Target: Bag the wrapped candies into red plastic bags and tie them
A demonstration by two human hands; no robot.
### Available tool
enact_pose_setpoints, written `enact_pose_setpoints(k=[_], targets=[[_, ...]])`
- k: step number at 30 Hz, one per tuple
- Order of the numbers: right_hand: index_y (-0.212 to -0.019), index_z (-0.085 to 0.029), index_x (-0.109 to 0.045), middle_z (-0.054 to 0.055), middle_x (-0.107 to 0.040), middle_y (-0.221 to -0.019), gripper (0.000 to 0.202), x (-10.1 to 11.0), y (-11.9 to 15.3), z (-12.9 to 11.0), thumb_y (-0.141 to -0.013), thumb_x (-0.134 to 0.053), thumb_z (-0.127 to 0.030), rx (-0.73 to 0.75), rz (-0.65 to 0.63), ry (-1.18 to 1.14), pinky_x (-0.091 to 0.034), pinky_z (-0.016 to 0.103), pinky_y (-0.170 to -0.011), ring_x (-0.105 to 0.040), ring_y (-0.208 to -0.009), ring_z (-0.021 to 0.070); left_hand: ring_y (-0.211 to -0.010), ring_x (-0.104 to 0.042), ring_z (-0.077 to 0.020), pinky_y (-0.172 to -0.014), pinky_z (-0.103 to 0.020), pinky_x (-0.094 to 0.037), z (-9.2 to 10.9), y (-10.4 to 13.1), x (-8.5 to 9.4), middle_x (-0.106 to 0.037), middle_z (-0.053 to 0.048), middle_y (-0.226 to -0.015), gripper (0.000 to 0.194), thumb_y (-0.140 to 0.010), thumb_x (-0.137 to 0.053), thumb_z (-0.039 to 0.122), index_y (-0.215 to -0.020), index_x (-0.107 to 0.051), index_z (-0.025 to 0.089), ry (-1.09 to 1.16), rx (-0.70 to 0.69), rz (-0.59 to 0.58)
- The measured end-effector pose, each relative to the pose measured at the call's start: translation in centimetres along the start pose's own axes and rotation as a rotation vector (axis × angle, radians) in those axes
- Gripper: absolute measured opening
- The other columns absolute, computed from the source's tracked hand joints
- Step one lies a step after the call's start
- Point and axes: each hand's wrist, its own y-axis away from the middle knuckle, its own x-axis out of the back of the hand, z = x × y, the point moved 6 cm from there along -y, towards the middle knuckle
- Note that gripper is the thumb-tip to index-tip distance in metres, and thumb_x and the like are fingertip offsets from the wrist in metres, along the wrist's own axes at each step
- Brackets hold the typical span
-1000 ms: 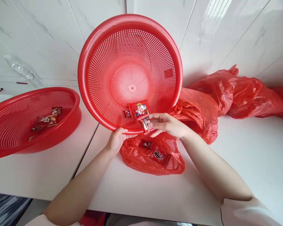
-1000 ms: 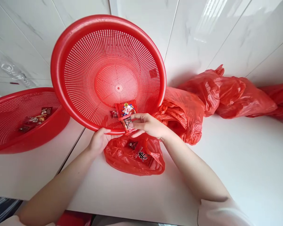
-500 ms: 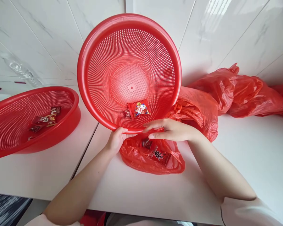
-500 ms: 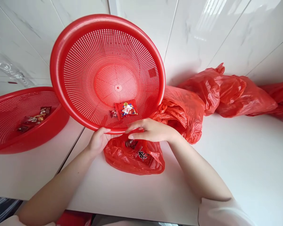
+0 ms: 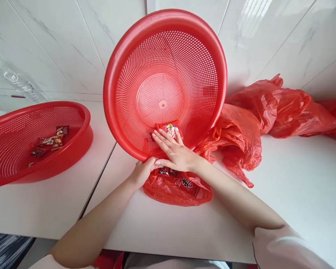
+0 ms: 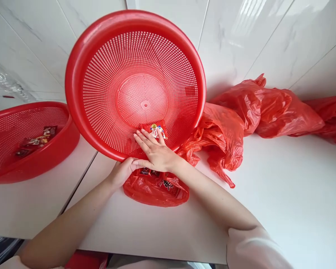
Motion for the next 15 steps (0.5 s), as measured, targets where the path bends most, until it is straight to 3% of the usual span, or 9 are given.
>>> enact_pose_setpoints(k=[4,7,9,11,15], targets=[[-0.156,-0.007,-0.011,0.022,-0.018,-0.159,0.094,-0.4,-0.7,0.6,-0.091,-0.034,-0.071,0.010,-0.023,-0.007,0.013,0.060,-0.116,-0.005,-0.151,0.0305,-0.111,-0.064,-0.0330,-0.096,-0.049,-0.053,-0.3,-0.1,0.4,-0.074,-0.010,-0.098,0.018,-0.076,-0.065,0.023,-0.090,-0.073,0.015,-0.014,0.010,-0.006],[-0.154,-0.004,-0.018,0.026,-0.030,-0.155,0.097,-0.4,-0.3,0.8,-0.088,-0.043,-0.070,0.019,0.004,0.017,0.011,0.063,-0.116,-0.016,-0.149,0.0342,-0.113,-0.063,-0.0315,-0.096,-0.044,-0.053,0.1,-0.3,0.3,-0.074,-0.008,-0.099,0.022,-0.076,-0.062,0.018,-0.095,-0.073,0.016,-0.011,-0.022,-0.007],[-0.151,-0.004,-0.027,0.026,-0.038,-0.151,0.089,-0.1,0.1,0.6,-0.089,-0.052,-0.062,0.055,0.030,0.045,0.006,0.063,-0.117,-0.027,-0.146,0.0349,-0.116,-0.062,-0.0312,-0.096,-0.045,-0.053,0.7,-0.4,0.1,-0.073,-0.008,-0.108,0.027,-0.076,-0.061,0.016,-0.101,-0.072,0.017,0.016,-0.051,-0.024],[-0.145,-0.008,-0.040,0.022,-0.050,-0.143,0.067,0.4,0.6,0.4,-0.092,-0.055,-0.047,0.099,0.058,0.042,-0.003,0.062,-0.119,-0.041,-0.139,0.0325,-0.116,-0.062,-0.0316,-0.097,-0.049,-0.052,1.3,-0.6,0.0,-0.072,-0.009,-0.113,0.030,-0.075,-0.061,0.016,-0.103,-0.071,0.016,0.040,-0.065,-0.022],[-0.125,-0.018,-0.062,0.011,-0.069,-0.117,0.032,1.6,1.4,0.6,-0.098,-0.048,-0.028,0.131,0.121,-0.168,-0.042,0.048,-0.107,-0.064,-0.111,0.0231,-0.113,-0.063,-0.0326,-0.102,-0.055,-0.048,1.9,-1.2,0.3,-0.073,-0.011,-0.107,0.026,-0.073,-0.062,0.017,-0.097,-0.071,0.012,0.029,-0.056,-0.002]])
